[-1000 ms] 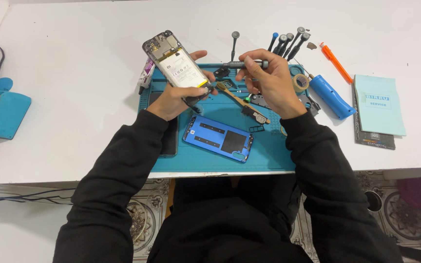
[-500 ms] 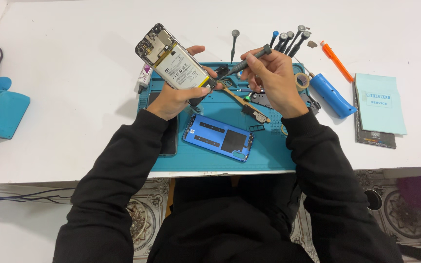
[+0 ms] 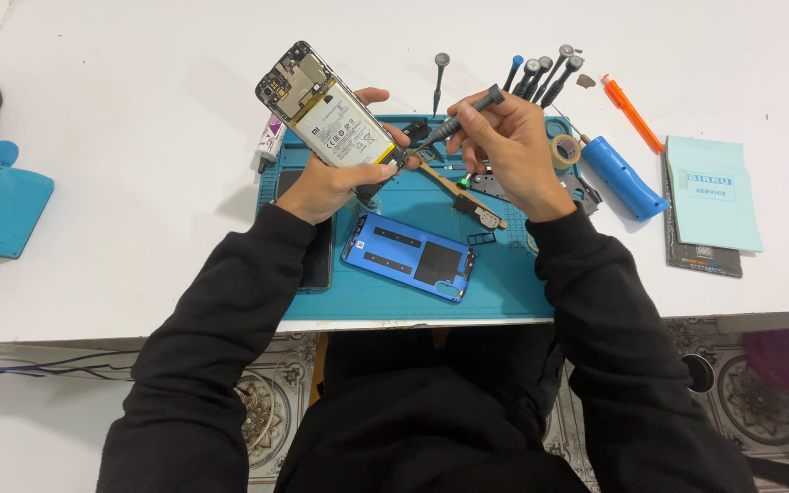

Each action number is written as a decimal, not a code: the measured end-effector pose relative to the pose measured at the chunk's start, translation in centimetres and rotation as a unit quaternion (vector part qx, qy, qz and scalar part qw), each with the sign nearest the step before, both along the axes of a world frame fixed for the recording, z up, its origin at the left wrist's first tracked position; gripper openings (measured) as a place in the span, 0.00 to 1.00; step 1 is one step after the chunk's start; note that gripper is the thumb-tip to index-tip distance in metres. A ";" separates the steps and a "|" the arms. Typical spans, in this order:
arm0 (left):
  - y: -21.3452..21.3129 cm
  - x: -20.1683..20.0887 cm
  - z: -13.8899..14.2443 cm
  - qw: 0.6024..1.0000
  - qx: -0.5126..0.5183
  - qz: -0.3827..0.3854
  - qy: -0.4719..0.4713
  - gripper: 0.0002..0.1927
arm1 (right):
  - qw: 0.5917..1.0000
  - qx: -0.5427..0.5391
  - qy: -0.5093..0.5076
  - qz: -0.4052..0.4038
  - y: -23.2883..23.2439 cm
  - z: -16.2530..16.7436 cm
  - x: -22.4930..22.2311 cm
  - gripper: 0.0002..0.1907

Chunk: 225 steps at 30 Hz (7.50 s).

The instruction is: The person uses a blue plastic spudger to pry and separate internal components of a disassembled smartphone. They then use a screwdriver to remove screws from the phone's frame and set them aside on the workbench.

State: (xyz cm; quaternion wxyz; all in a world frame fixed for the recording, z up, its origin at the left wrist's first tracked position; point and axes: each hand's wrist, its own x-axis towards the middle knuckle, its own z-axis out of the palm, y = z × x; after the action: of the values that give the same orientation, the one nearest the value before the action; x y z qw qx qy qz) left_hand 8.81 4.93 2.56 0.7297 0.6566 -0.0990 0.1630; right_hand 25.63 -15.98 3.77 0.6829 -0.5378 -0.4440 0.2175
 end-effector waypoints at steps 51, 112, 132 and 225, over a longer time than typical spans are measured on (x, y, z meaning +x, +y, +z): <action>0.1 -0.2 0.3 0.999 -0.037 -0.012 0.032 0.44 | 0.999 -0.021 -0.045 -0.004 -0.1 0.5 -0.6 0.10; -0.1 0.8 -2.2 0.989 0.062 0.129 -0.029 0.32 | 0.925 -0.099 -0.354 -0.095 1.0 0.2 -2.5 0.17; -0.6 1.3 -1.5 0.977 -0.042 0.195 -0.073 0.24 | 0.896 -0.126 -0.384 -0.182 2.3 -1.0 -4.4 0.14; -1.4 0.4 -1.3 0.968 -0.218 -0.035 0.122 0.23 | 0.948 0.016 -0.276 -0.156 1.2 -0.4 -4.1 0.31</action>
State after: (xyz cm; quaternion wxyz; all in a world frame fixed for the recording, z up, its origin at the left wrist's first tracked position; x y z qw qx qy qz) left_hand 9.16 3.58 1.27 0.8669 0.4929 0.0057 0.0733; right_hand 21.54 -14.78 3.38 0.5674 -0.6284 -0.5291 -0.0562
